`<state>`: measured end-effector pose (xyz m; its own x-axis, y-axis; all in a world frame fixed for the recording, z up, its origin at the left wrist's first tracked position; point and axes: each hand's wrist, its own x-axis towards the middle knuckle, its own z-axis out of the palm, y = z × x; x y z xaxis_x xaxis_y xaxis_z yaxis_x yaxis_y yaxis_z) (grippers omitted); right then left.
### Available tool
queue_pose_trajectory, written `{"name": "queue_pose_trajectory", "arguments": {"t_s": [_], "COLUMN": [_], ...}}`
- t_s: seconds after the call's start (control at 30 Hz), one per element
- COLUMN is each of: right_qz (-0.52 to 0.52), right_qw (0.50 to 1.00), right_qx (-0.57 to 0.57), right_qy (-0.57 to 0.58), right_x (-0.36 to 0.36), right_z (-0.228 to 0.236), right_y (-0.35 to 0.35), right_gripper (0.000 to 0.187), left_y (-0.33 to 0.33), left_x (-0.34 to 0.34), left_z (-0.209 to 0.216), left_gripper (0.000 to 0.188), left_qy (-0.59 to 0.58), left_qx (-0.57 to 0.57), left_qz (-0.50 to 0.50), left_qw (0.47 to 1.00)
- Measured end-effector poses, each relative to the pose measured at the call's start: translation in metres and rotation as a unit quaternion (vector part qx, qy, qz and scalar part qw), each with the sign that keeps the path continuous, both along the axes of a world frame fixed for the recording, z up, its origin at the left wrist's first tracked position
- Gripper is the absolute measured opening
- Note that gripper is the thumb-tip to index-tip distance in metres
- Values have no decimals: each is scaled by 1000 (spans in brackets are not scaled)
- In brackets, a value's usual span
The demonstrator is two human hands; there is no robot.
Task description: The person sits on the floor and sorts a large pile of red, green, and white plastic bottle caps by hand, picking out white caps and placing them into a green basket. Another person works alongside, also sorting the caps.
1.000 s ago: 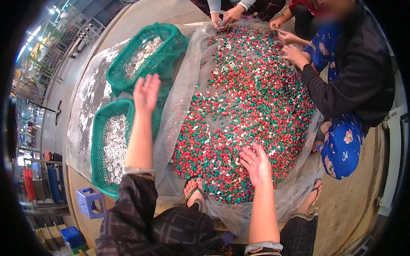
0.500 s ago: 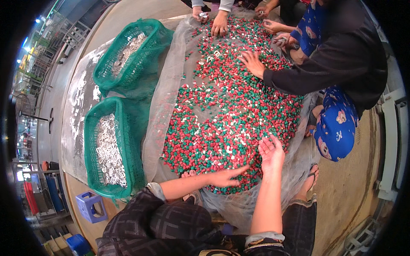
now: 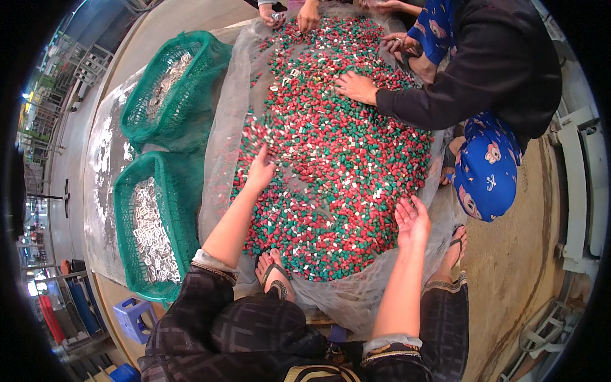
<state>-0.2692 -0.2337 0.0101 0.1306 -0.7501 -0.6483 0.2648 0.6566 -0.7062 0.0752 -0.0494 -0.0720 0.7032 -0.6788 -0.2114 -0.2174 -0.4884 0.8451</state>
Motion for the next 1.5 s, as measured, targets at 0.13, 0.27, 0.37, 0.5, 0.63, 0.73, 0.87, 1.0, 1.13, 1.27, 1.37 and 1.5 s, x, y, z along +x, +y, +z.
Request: {"name": "queue_pose_trajectory", "arguments": {"t_s": [0.13, 0.27, 0.37, 0.5, 0.63, 0.73, 0.87, 1.0, 1.13, 1.27, 1.37, 1.5], "right_qz": [-4, 11, 27, 23, 21, 22, 33, 64, 70, 63, 109, 304], "right_qw": [1000, 1000, 999, 999, 999, 999, 999, 997, 996, 994, 986, 927], "right_qx": [14, 16, 6, -8, -22, -25, -2, -2, -22, -41, -52, -128], "right_qy": [8, 15, 18, 27, 32, 43, 43, 31, 52, 76, 113, 177], "right_x": [3, 17, 17, 5, 1, -1, 13, 23, 14, 13, 22, 58], "right_z": [-14, -8, -4, -1, -1, -4, -12, -2, 7, 8, 5, -8], "right_y": [1, 7, 8, 1, -2, 0, 7, 14, 3, 4, 13, 54], "right_gripper": [40, 41, 41, 42, 41, 40, 38, 36, 37, 38, 31, 16], "left_y": [-10, 24, 24, -6, 2, 16, 81, 96, 57, 45, 53, 116], "left_x": [-94, -228, -225, -142, -45, -47, -170, -167, -88, -8, -12, -68], "left_z": [39, 58, 24, 38, -9, 44, 56, 27, 18, 36, 67, 58], "left_gripper": [61, 65, 66, 66, 61, 62, 64, 65, 58, 48, 33, 23], "left_qy": [27, 144, 130, 35, -114, -74, 155, 73, 6, -170, -199, -123], "left_qx": [-24, -114, -136, 51, -54, -83, -52, -83, -91, -53, -44, 127], "left_qz": [-119, -458, -494, -419, -129, -162, -456, -547, -405, -237, -200, -458], "left_qw": [992, 870, 849, 906, 984, 981, 875, 830, 910, 955, 958, 871]}}
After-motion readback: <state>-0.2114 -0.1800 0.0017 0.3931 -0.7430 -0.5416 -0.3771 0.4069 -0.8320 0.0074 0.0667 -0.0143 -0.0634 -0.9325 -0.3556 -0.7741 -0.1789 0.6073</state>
